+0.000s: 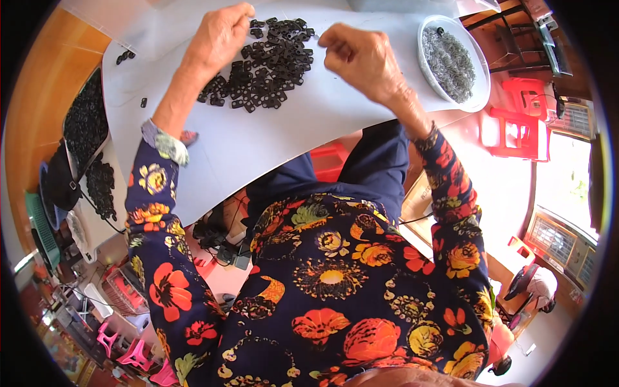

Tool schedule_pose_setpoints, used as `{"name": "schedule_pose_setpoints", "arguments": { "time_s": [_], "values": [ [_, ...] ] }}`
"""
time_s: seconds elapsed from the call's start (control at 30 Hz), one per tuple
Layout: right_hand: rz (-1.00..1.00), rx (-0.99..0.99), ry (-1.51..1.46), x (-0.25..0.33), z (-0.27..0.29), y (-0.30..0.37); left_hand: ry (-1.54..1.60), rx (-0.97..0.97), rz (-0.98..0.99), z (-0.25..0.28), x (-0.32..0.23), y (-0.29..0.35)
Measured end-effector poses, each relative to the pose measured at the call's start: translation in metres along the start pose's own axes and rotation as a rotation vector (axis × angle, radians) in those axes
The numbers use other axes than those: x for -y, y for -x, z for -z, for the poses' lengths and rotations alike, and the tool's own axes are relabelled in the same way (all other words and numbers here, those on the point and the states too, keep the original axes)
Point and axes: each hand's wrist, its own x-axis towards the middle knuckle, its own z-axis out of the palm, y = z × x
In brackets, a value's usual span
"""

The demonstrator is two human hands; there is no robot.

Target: The person assembles small black plastic components by hand on a white table.

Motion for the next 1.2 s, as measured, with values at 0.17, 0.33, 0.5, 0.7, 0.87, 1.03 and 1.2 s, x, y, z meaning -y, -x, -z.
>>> {"name": "schedule_pose_setpoints", "arguments": {
  "time_s": [0.17, 0.33, 0.5, 0.7, 0.87, 1.03, 1.2],
  "values": [
    [-0.127, -0.003, -0.138, -0.004, -0.012, 0.027, -0.061, 0.273, -0.005, 0.000, 0.009, -0.024],
    [-0.045, -0.018, -0.207, -0.009, -0.013, 0.032, -0.083, 0.319, -0.072, 0.001, 0.007, -0.025],
    [-0.061, 0.014, -0.259, -0.007, -0.014, 0.034, -0.081, 0.219, -0.003, 0.006, 0.010, -0.015],
    [-0.210, -0.018, -0.425, -0.012, -0.009, 0.036, 0.475, 0.244, 0.194, -0.003, -0.034, -0.007],
    [-0.093, -0.183, -0.528, -0.014, -0.014, 0.032, 0.637, 0.340, 0.163, -0.023, -0.080, 0.006],
    [-0.107, -0.228, -0.511, -0.016, -0.017, 0.031, 0.491, 0.353, 0.106, -0.026, -0.087, 0.015],
    [-0.170, -0.149, -0.423, -0.016, -0.016, 0.035, 0.150, 0.079, 0.040, -0.008, -0.059, 0.013]
  ]
}}
